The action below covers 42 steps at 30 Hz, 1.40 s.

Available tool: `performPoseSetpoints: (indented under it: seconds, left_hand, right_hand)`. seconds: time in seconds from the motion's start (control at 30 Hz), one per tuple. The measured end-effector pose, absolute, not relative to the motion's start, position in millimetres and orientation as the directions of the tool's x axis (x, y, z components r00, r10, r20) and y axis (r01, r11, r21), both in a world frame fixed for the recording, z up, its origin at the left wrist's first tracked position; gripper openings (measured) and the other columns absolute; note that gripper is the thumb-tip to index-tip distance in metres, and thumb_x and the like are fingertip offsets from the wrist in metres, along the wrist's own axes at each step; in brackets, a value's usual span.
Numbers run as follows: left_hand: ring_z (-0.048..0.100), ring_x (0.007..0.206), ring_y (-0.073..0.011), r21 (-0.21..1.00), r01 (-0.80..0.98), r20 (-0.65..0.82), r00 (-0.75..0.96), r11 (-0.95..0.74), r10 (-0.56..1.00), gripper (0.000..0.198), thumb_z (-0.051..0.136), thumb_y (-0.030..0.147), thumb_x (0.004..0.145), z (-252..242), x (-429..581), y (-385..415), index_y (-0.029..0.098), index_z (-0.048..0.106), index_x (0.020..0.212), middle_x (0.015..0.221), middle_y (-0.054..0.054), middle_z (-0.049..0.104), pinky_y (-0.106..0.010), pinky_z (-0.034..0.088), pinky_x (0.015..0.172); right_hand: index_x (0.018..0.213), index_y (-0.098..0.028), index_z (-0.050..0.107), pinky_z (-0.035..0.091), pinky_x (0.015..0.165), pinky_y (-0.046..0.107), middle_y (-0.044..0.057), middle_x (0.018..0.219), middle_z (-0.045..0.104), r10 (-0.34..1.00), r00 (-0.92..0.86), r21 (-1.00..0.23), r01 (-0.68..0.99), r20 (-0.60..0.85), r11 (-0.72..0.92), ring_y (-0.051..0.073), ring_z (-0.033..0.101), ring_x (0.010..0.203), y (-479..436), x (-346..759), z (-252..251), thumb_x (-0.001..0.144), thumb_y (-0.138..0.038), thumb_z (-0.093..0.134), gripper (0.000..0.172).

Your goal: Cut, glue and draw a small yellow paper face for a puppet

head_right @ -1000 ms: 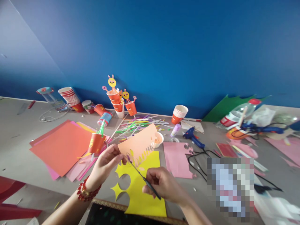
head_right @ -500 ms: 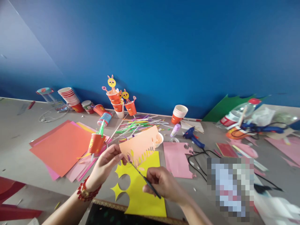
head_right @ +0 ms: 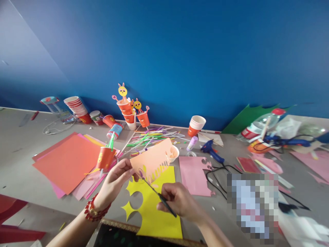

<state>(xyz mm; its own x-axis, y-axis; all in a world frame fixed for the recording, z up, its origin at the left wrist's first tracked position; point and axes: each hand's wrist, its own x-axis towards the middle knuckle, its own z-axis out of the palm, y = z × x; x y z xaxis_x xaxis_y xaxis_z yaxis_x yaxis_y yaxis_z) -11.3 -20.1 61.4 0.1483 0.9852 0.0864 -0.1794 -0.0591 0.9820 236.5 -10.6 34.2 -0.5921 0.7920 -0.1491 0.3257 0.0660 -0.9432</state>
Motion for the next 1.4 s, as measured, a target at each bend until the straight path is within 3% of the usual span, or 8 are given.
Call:
performPoseSetpoints:
  seconds: [0.2, 0.4, 0.63, 0.93, 1.4]
  left_hand:
    - [0.064, 0.070, -0.0166, 0.978, -0.204, 0.076, 0.137, -0.047, 0.988, 0.023, 0.064, 0.037, 0.093, 62, -10, -21, 0.018, 0.056, 0.083, 0.075, -0.002, 0.065, -0.027, 0.048, 0.068]
    - [0.064, 0.070, -0.0154, 0.971, -0.232, 0.085, 0.120, -0.055, 0.989, 0.022, 0.063, 0.035, 0.094, 61, -5, -22, 0.018, 0.053, 0.084, 0.076, -0.002, 0.067, -0.027, 0.047, 0.069]
    - [0.064, 0.072, -0.0168, 0.969, -0.239, 0.078, 0.084, -0.056, 0.993, 0.024, 0.063, 0.038, 0.094, 52, -2, -25, 0.019, 0.052, 0.085, 0.078, -0.004, 0.069, -0.029, 0.047, 0.071]
    - [0.064, 0.072, -0.0168, 0.972, -0.228, 0.082, 0.073, -0.064, 0.994, 0.026, 0.064, 0.040, 0.093, 53, 1, -28, 0.020, 0.051, 0.084, 0.082, -0.006, 0.072, -0.029, 0.048, 0.071]
    - [0.066, 0.072, -0.0165, 0.957, -0.280, 0.095, 0.061, -0.074, 0.994, 0.026, 0.065, 0.038, 0.093, 54, 5, -27, 0.019, 0.051, 0.083, 0.081, -0.006, 0.072, -0.029, 0.050, 0.070]
  right_hand:
    - [0.056, -0.021, 0.033, 0.017, 0.046, 0.022, -0.009, 0.052, 0.031, 0.797, -0.580, -0.944, 0.327, -0.167, 0.041, 0.007, 0.025, 0.051, -12, 238, 30, 0.060, -0.081, 0.071, 0.071]
    - [0.057, -0.022, 0.034, 0.030, 0.038, 0.017, -0.010, 0.049, 0.036, 0.768, -0.576, -0.958, 0.221, -0.279, -0.183, 0.005, 0.038, 0.040, -21, 233, 26, 0.059, -0.076, 0.076, 0.068]
    - [0.060, -0.020, 0.042, 0.034, 0.037, 0.015, -0.010, 0.049, 0.041, 0.759, -0.578, -0.953, 0.148, -0.299, -0.262, 0.006, 0.049, 0.040, -25, 230, 7, 0.058, -0.067, 0.081, 0.061]
    - [0.063, -0.020, 0.045, 0.029, 0.040, 0.017, -0.008, 0.050, 0.048, 0.758, -0.594, -0.960, 0.097, -0.268, -0.263, 0.006, 0.044, 0.040, -27, 224, 15, 0.056, -0.080, 0.074, 0.067]
    - [0.061, -0.022, 0.039, 0.031, 0.040, 0.018, -0.009, 0.050, 0.041, 0.827, -0.530, -0.979, 0.040, -0.189, -0.198, 0.005, 0.037, 0.039, -38, 215, 8, 0.060, -0.083, 0.070, 0.069]
